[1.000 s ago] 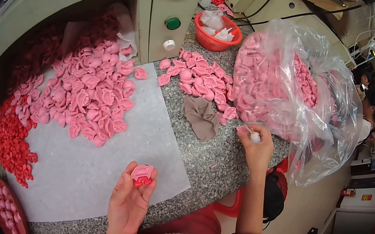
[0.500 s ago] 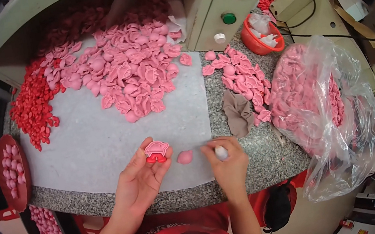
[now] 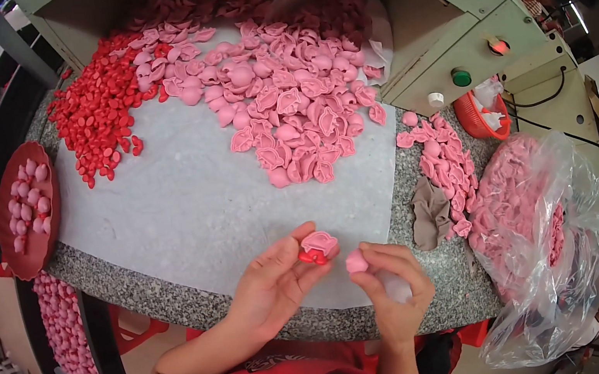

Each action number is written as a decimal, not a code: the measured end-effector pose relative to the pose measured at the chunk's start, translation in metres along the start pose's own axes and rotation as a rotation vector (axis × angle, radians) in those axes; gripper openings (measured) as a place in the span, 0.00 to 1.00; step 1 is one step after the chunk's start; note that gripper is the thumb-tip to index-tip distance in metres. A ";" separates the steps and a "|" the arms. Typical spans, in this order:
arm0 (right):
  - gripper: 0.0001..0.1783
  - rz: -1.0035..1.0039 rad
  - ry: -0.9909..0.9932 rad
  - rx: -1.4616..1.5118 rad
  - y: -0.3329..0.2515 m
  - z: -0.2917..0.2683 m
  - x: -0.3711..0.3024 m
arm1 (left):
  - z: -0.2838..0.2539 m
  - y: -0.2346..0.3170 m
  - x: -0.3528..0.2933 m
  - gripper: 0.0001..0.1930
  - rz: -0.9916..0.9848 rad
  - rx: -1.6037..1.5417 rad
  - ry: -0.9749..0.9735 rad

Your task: Assembling pink plastic toy components at a factory workbench using a handheld glue dispenser.

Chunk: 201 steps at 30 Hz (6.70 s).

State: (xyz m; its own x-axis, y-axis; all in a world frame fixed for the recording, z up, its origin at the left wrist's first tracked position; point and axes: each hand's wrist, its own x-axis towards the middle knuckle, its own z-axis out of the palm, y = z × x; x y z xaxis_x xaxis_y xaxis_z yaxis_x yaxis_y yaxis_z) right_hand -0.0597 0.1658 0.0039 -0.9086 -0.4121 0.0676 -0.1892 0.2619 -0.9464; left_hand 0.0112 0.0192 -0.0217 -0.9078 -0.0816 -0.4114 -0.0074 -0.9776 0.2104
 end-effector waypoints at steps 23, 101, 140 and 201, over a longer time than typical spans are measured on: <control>0.15 -0.360 0.170 -0.177 0.000 0.019 -0.017 | 0.010 -0.017 -0.009 0.14 0.101 0.259 -0.034; 0.16 -0.439 0.179 -0.256 0.003 0.019 -0.028 | -0.005 -0.018 -0.005 0.04 0.304 0.480 -0.385; 0.11 -0.211 0.191 -0.050 -0.009 0.026 -0.027 | -0.028 -0.031 0.012 0.06 -0.062 -0.108 -0.473; 0.17 -0.286 -0.005 -0.115 -0.018 0.025 -0.013 | -0.032 -0.007 0.010 0.19 -0.114 0.140 -0.420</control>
State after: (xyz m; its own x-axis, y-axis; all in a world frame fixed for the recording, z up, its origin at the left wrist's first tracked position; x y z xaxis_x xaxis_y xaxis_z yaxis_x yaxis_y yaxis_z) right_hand -0.0352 0.1443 0.0125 -0.8106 -0.4876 0.3244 -0.4781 0.2312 -0.8473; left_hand 0.0153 0.0186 -0.0557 -0.9890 0.1395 -0.0495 -0.1480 -0.9377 0.3145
